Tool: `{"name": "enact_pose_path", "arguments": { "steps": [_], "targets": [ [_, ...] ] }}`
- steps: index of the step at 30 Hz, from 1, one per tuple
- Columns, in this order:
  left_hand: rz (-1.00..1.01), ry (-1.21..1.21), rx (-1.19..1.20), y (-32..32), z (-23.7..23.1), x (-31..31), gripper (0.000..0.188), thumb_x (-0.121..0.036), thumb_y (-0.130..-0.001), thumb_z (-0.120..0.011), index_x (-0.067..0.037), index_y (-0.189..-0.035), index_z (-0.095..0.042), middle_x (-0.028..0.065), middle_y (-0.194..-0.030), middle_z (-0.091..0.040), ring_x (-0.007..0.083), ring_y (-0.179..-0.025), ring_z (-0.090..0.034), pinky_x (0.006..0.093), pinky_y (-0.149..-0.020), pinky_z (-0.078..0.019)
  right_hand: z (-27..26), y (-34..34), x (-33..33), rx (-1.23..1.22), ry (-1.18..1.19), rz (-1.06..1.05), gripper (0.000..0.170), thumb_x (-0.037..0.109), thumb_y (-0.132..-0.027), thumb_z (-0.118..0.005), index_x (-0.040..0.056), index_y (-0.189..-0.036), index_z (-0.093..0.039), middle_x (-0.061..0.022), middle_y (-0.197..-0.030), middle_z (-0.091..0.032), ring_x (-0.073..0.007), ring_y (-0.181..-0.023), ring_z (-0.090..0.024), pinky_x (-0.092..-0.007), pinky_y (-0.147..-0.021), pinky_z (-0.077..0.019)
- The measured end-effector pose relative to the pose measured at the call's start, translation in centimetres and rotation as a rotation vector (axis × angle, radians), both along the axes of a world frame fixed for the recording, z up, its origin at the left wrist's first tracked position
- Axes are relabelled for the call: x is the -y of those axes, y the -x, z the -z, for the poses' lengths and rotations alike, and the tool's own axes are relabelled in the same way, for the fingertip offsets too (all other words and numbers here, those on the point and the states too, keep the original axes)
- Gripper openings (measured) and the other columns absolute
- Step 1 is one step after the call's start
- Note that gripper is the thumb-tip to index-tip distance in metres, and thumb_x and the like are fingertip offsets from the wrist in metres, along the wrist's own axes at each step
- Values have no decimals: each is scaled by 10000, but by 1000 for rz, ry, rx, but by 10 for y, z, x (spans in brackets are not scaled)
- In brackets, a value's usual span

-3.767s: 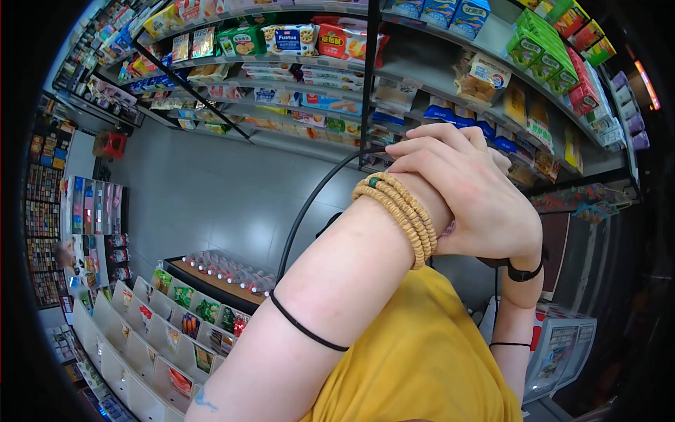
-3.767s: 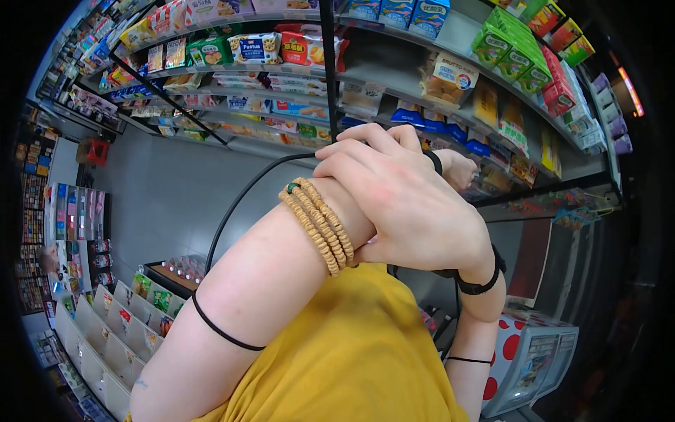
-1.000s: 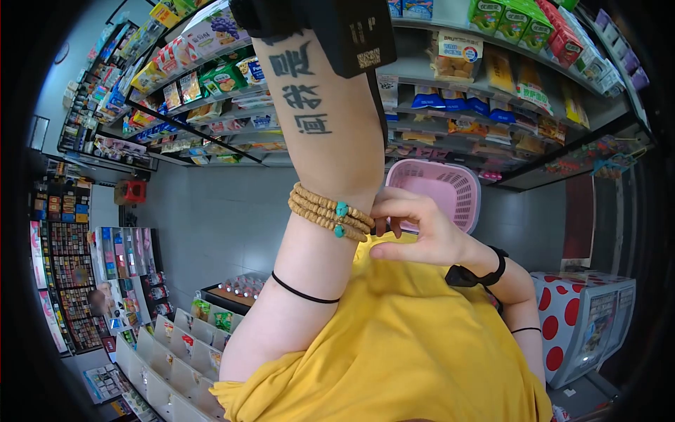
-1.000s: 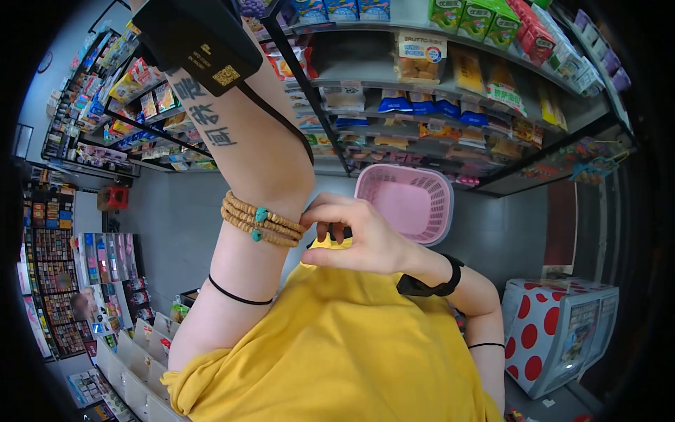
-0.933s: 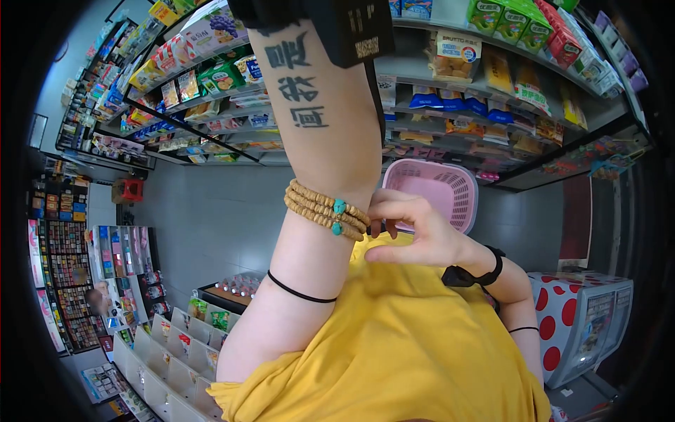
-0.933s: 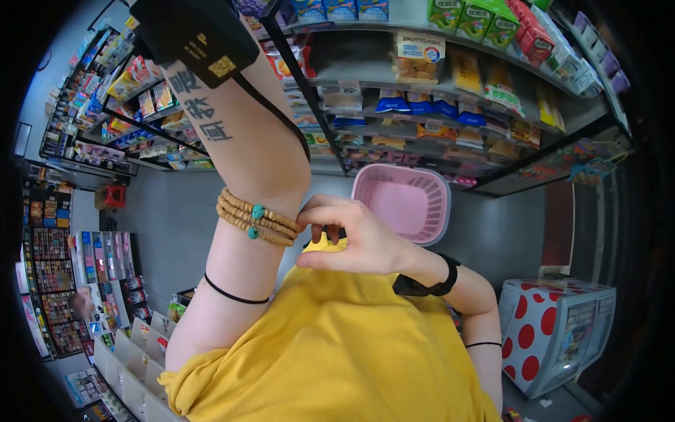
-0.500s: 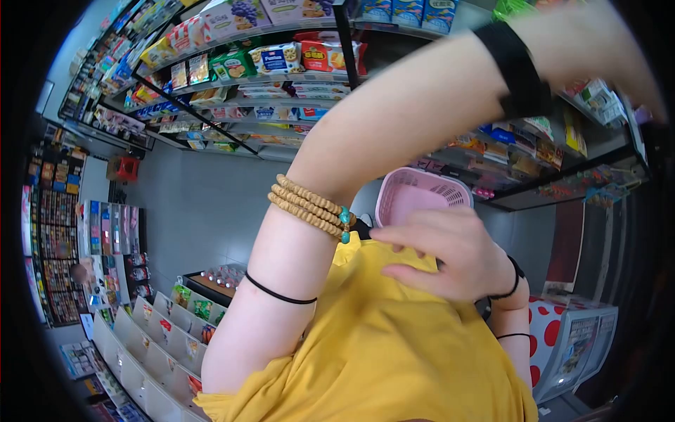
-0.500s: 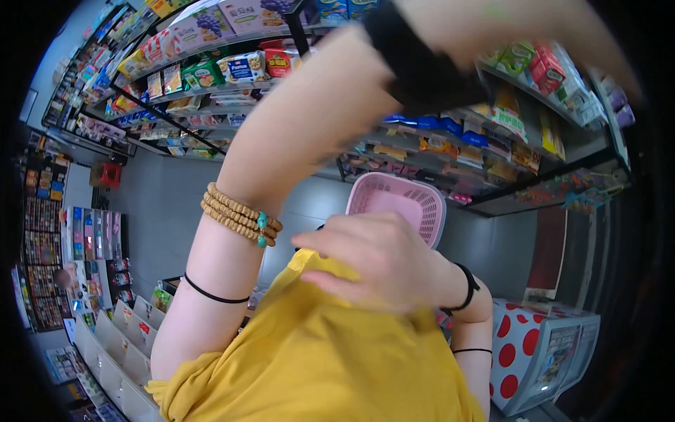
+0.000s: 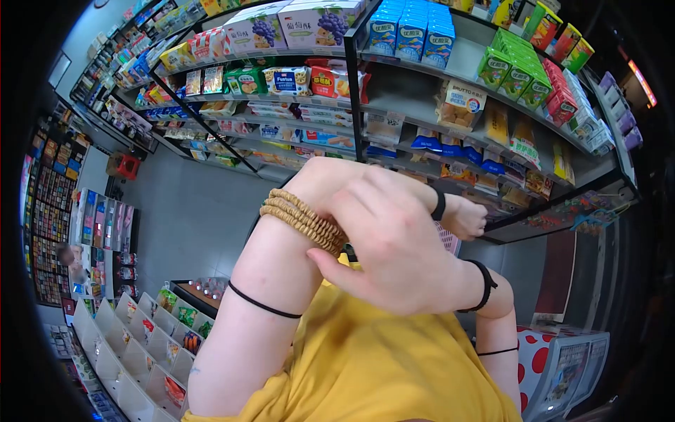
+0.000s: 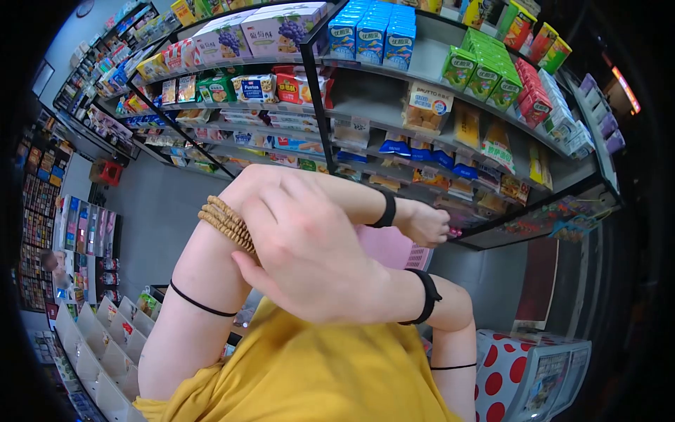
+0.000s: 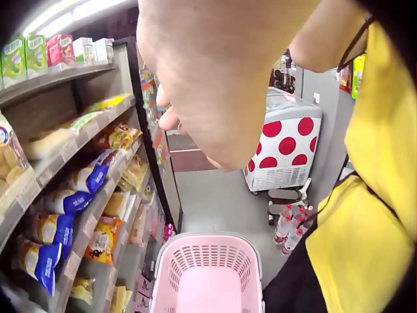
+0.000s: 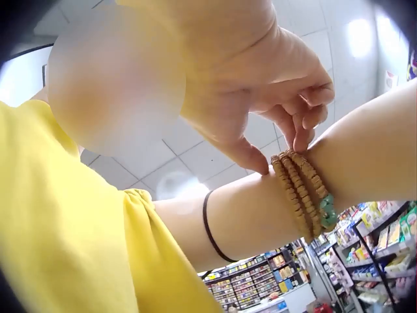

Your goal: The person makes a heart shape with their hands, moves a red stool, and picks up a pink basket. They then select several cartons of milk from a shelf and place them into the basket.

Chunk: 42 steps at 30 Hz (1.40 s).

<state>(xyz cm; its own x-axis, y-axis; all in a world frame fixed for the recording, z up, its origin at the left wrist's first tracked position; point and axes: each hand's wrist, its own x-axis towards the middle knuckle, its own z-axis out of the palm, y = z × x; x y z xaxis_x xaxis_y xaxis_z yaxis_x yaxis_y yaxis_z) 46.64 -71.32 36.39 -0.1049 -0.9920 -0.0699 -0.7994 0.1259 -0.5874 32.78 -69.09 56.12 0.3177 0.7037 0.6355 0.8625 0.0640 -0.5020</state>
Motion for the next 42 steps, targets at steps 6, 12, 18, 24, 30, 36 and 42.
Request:
{"name": "enact_pose_path", "arguments": {
  "steps": [6,12,18,24,30,36,42],
  "targets": [
    [-86,-22,6,-5,7,-12,187,-263,-924,-576,-161,-994,-717,-11,-1003,-647,182,-964,-631,382,-768,-470,1,14,-1,-178,85,-88,269,128,-739,-758,15,-927,-601,-133,-836,-569,-325,-814,-572,-409,-759,-476],
    [-143,-17,23,-15,27,0,187,-250,-915,-588,-141,-978,-726,-14,-1000,-646,181,-946,-637,386,-769,-471,-14,-4,-12,5,112,-103,295,218,-777,-722,-1,-959,-647,-148,-945,-517,-313,-888,-480,-387,-793,-443],
    [-112,53,-39,8,19,8,161,-240,-877,-589,-151,-899,-721,0,-934,-623,189,-886,-610,376,-755,-441,-18,5,-17,44,151,-165,382,318,-837,-675,-27,-999,-673,-162,-1002,-526,-311,-965,-474,-419,-869,-432],
    [-240,245,-483,41,48,-14,156,-247,-833,-628,-122,-914,-677,45,-949,-625,218,-937,-598,374,-819,-452,-35,-2,62,-463,-515,-645,188,227,-942,-575,46,-930,-620,-145,-1024,-675,-340,-983,-622,-410,-821,-455],
    [-717,290,-843,65,208,-122,237,-214,-782,-676,-62,-962,-653,143,-1008,-654,331,-1011,-633,457,-877,-516,-34,10,65,-427,-1052,-1284,408,406,-971,-589,50,-772,-584,-234,-909,-608,-325,-702,-575,-402,-611,-421],
    [-1697,169,-1128,158,323,-291,321,-277,-855,-640,-34,-1063,-668,220,-1123,-692,386,-1099,-649,475,-946,-529,-26,7,84,-521,-918,-1161,280,312,-988,-554,73,-844,-532,-169,-934,-611,-318,-819,-591,-403,-705,-422],
    [-2124,-21,-1291,331,409,-399,501,-434,-837,-687,-18,-1115,-704,243,-1155,-693,404,-1107,-655,494,-952,-535,-20,-1,101,-631,-721,-1029,155,217,-1006,-520,97,-916,-481,-104,-959,-614,-310,-935,-607,-403,-799,-424]
  ]
}}
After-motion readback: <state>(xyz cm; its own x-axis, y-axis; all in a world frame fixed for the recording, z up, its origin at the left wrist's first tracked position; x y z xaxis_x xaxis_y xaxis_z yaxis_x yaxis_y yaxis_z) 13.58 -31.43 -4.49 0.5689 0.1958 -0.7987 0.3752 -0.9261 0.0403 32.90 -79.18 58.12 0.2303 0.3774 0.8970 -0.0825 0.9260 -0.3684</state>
